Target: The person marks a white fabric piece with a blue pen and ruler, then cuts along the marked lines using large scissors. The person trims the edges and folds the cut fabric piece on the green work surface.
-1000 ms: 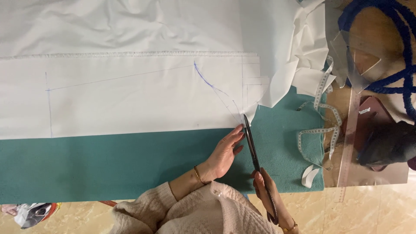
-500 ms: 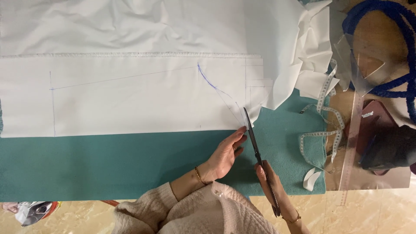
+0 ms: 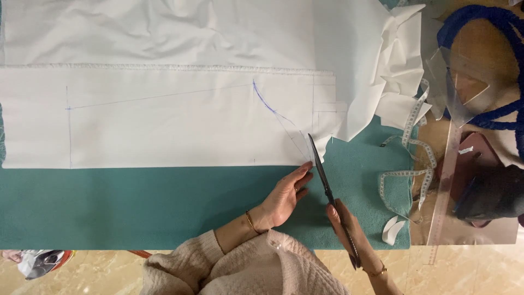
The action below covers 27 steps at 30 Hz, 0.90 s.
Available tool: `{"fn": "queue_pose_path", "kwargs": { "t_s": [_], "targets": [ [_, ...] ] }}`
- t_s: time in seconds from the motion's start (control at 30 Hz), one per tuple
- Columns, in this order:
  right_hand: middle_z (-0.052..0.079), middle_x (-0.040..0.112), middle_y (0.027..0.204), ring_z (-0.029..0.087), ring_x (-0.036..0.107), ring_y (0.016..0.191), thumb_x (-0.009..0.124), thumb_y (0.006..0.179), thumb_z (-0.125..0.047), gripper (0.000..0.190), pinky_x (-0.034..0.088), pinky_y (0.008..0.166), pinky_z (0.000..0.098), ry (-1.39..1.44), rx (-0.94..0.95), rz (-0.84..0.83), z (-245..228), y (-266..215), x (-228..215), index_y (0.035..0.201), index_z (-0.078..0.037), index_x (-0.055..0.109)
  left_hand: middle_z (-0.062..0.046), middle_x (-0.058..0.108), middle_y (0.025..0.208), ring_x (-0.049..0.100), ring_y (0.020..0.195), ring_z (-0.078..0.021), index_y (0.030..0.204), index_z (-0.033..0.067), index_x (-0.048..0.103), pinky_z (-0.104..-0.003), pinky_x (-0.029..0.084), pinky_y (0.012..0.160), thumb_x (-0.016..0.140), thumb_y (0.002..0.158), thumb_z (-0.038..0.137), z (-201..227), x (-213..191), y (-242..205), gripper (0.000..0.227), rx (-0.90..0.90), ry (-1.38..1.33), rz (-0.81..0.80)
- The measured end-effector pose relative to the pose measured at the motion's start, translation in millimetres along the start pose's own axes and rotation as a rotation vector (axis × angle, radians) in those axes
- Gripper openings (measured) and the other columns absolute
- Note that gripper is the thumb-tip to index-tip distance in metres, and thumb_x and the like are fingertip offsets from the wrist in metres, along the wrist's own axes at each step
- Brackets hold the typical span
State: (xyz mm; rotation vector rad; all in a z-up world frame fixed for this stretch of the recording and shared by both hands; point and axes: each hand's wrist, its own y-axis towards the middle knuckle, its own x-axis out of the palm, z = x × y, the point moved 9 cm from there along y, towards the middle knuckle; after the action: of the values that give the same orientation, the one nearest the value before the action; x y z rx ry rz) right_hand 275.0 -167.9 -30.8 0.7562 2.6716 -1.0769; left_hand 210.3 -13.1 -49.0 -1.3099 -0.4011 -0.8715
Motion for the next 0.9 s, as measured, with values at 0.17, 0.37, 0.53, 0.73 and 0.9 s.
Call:
{"fn": "queue_pose_path", "kwargs": {
  "t_s": [0.17,0.37,0.53,0.73,0.9],
  "targets": [
    [-0.004,0.036,0.067,0.008,0.027,0.056,0.043,0.107,-0.045,0.039,0.025,0.052,0.0298,-0.022,-0.117,-0.03,-26.5,11.8,-3.6,0.085,-0.012,0.045,0.009,0.042,0.163,0.04,0.149,-0.0138,0.152,0.0235,0.049,-0.041,0.027,0.118,0.061,0.081,0.054,4.8,4.3,-5.1,0.078,-0.032,0.057,0.028],
    [-0.005,0.036,0.06,0.007,0.03,0.048,0.043,0.103,-0.053,0.045,0.029,0.044,0.0289,0.029,-0.063,-0.051,-7.2,19.4,-8.7,0.082,-0.014,0.047,0.013,0.054,0.155,0.048,0.143,-0.0099,0.143,0.0259,0.059,-0.039,0.027,0.117,0.065,0.085,0.047,-1.5,-3.5,0.9,0.062,-0.019,-0.015,0.046],
    [-0.005,0.031,0.057,0.006,0.023,0.046,0.043,0.107,-0.044,0.041,0.023,0.044,0.029,0.065,-0.143,-0.139,-43.1,22.0,-15.7,0.078,-0.014,0.041,0.009,0.045,0.162,0.043,0.148,-0.0142,0.149,0.0222,0.053,-0.04,0.032,0.116,0.064,0.082,0.05,5.8,3.6,-4.9,0.073,-0.026,0.032,0.036],
    [-0.006,0.032,0.073,0.003,0.03,0.062,0.049,0.106,-0.033,0.024,0.022,0.066,0.0217,-0.012,-0.249,-0.199,-38.3,41.1,-28.4,0.097,-0.01,0.047,0.009,0.051,0.158,0.044,0.148,-0.0142,0.147,0.0215,0.057,-0.038,0.03,0.117,0.067,0.082,0.046,4.3,2.6,-3.9,0.07,-0.048,-0.003,0.075],
    [-0.002,0.027,0.054,0.007,0.02,0.044,0.044,0.108,-0.036,0.036,0.022,0.046,0.0308,-0.003,-0.248,-0.236,-65.5,48.3,-33.7,0.082,-0.01,0.045,0.008,0.057,0.152,0.049,0.143,-0.0125,0.142,0.0219,0.061,-0.034,0.032,0.111,0.067,0.083,0.044,3.5,0.5,-3.3,0.064,-0.049,-0.015,0.081]
  ]
}}
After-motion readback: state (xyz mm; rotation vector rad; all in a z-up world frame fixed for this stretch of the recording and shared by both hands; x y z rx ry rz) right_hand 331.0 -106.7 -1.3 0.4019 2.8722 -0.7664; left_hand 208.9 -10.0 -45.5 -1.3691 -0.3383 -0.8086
